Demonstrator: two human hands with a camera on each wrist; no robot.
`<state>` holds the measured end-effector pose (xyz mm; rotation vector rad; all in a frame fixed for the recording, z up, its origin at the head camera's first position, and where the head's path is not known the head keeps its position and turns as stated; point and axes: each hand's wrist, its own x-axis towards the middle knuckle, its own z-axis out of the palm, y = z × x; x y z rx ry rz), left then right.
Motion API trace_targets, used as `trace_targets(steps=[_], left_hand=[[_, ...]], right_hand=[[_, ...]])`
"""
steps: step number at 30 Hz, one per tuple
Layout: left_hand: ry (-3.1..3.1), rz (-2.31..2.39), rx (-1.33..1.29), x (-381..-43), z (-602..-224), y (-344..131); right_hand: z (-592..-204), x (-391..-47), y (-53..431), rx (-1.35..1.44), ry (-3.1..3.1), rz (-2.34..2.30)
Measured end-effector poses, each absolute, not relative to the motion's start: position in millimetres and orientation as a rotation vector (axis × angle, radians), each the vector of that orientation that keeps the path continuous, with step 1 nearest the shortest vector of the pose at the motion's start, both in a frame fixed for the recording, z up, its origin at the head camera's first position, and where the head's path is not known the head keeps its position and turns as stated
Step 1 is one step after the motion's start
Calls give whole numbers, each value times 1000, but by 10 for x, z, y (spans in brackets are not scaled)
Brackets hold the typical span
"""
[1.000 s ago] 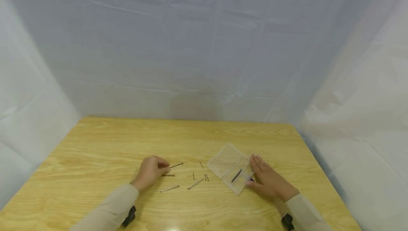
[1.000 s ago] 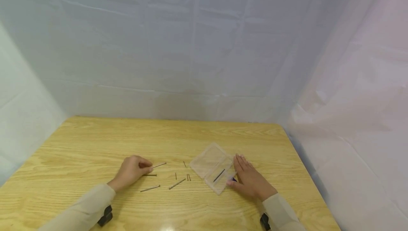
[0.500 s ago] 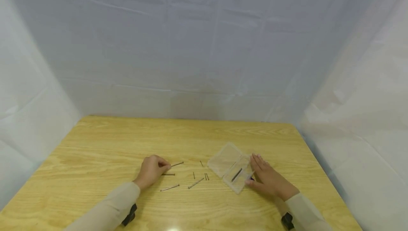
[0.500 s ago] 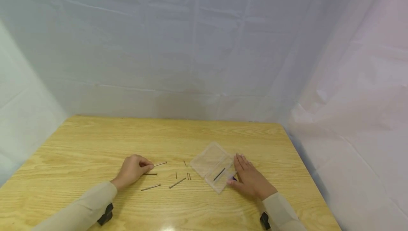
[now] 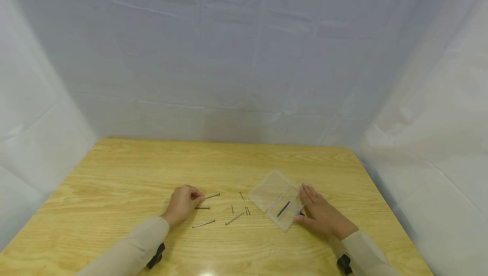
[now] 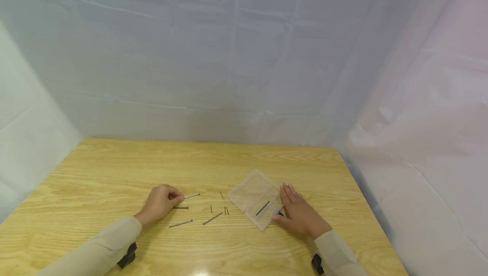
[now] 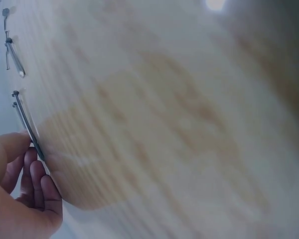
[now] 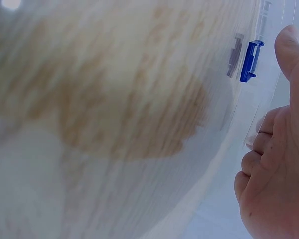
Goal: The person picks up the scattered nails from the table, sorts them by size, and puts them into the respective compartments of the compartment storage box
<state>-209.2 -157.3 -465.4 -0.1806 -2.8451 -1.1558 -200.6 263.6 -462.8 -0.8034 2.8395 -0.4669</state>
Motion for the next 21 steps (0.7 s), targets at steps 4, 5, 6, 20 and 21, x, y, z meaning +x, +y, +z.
trace_targets(steps=[4, 5, 6, 20, 21], left_hand=[[-2842, -1157, -203, -2093, -4656, -1570], [-2844, -1158, -207, -2091, -4654, -1569], [-2845, -1157, -208, -2092, -4656, -1567], [-2882, -1057, -260, -2083, -4627, -1535], [-2881, -1048, -267, -2081, -4622, -1535]], right_hand=[[-4634, -2015, 2640, -804, 2836, -467], [-4636, -2017, 2640, -805, 2836, -466], [-4637, -2018, 2640, -805, 2838, -463], [-4643, -2009, 2641, -817, 2859, -458], [-4644, -2010, 2641, -817, 2861, -457]])
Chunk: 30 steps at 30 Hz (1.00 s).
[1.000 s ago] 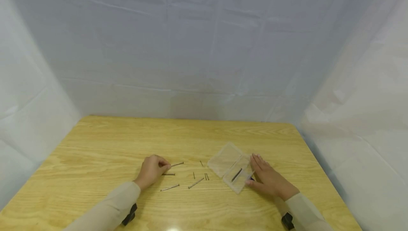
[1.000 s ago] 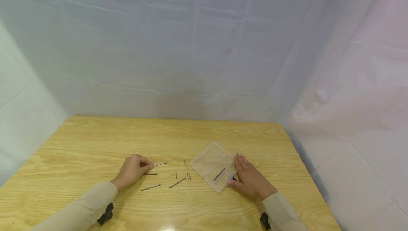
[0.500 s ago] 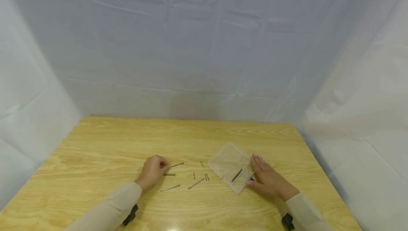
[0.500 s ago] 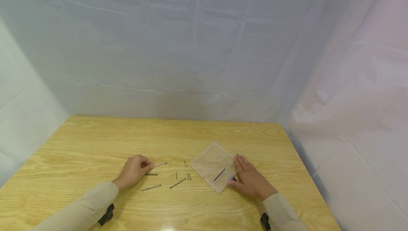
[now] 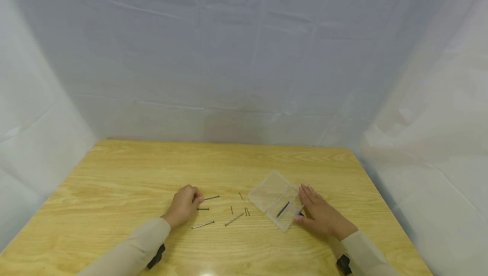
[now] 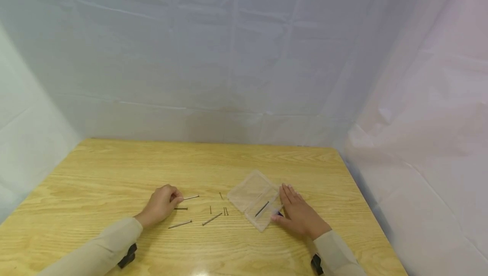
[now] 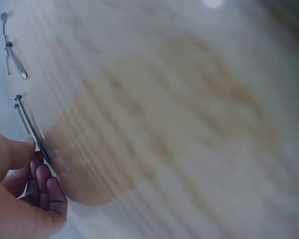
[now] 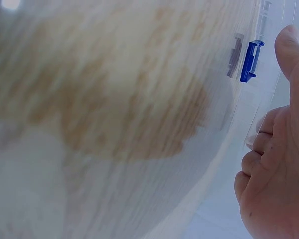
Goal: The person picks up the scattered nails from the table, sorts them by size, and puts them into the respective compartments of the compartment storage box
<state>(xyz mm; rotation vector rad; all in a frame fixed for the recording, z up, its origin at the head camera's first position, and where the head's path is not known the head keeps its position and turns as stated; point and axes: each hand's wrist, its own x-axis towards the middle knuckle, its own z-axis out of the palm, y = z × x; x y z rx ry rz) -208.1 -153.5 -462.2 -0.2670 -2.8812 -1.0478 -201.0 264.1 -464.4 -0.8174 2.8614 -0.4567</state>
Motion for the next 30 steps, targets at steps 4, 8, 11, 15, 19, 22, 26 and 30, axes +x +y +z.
trace_targets(steps=[4, 8, 11, 15, 19, 22, 26, 30], left_hand=[[-2881, -1068, -271, -2081, -4606, -1532], [-2873, -1094, -277, -2098, -4599, -1529], [-2850, -1134, -281, -2119, -4590, -1513], [-2803, -1275, -228, -2129, -4550, -1458], [-2750, -1415, -151, -2131, -4492, -1360], [-2711, -1487, -123, -2134, -4457, -1256], [-2677, -1528, -138, -2131, -4422, -1097], [-2656, -1554, -196, -2118, -4409, -936]], right_hand=[[-4644, -2013, 2641, -818, 2866, -446], [-4642, -2011, 2641, -815, 2861, -457], [-4640, -2007, 2640, -817, 2860, -454], [-4626, -1993, 2637, -810, 2857, -455], [-4604, -1981, 2633, -801, 2855, -469], [-4599, -1980, 2636, -803, 2861, -462], [-4610, -1986, 2642, -810, 2872, -441], [-4616, -1984, 2643, -809, 2871, -446]])
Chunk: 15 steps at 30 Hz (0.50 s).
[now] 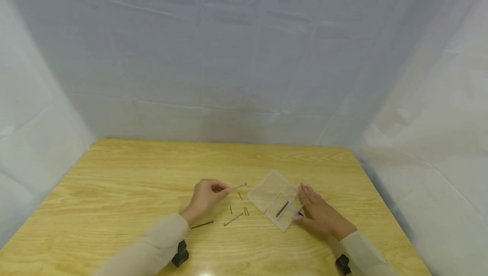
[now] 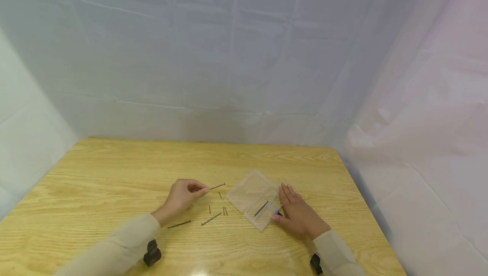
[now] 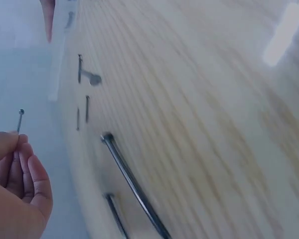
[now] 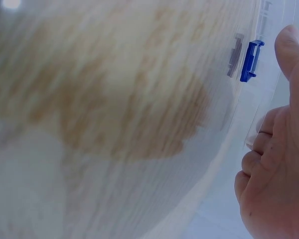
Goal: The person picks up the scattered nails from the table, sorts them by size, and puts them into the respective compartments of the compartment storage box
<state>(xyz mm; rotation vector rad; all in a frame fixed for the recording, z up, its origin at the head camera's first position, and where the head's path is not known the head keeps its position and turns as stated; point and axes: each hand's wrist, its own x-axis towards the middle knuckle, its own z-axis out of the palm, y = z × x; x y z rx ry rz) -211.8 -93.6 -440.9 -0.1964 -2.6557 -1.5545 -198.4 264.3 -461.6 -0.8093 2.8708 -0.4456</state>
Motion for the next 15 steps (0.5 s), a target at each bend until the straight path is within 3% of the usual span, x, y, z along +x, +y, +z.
trace_targets(steps=[15], left_hand=[[-2555, -1439, -617, -2037, -4406, -251]], right_hand=[[-4601, -1982, 2610, -813, 2871, -412]])
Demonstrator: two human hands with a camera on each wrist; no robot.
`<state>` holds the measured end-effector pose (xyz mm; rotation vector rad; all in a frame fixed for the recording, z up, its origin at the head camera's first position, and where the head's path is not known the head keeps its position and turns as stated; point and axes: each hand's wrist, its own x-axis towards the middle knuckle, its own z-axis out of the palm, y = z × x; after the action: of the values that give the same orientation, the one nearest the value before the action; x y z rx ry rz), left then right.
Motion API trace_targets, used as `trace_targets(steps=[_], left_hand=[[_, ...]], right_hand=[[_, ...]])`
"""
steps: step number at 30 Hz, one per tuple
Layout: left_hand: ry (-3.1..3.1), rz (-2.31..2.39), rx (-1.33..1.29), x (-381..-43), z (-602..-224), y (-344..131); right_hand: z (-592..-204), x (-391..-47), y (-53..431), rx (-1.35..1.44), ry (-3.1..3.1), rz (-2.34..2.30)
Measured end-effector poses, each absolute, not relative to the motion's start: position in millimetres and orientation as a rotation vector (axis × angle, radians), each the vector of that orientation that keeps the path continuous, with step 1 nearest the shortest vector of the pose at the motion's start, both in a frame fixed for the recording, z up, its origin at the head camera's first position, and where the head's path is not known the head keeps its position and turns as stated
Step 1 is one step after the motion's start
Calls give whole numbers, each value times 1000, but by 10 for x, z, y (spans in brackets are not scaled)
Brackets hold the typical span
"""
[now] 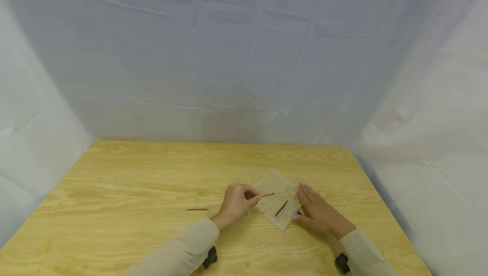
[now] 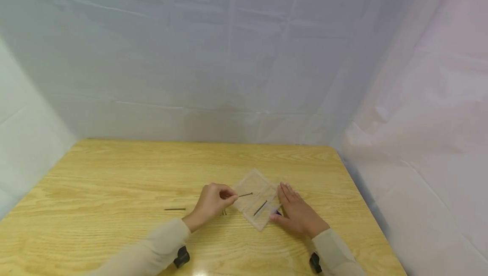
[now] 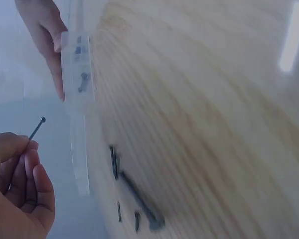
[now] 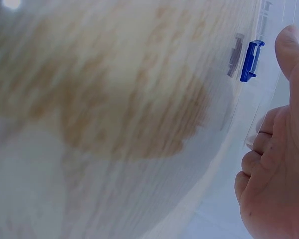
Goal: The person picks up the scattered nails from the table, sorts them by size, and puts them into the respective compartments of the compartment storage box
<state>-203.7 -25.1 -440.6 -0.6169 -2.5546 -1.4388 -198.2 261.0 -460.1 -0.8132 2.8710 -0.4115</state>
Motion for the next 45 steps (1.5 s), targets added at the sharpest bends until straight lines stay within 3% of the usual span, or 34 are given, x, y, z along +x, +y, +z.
trace_targets(steps=[14, 45], left_hand=[[-2581, -1346, -619, -1995, -4538, 138], [-2678, -1173, -699, -1981, -4557, 302]], right_hand=[[-4588, -1986, 2603, -793, 2858, -432], [-4599, -1969, 2640, -762, 2854, -447]])
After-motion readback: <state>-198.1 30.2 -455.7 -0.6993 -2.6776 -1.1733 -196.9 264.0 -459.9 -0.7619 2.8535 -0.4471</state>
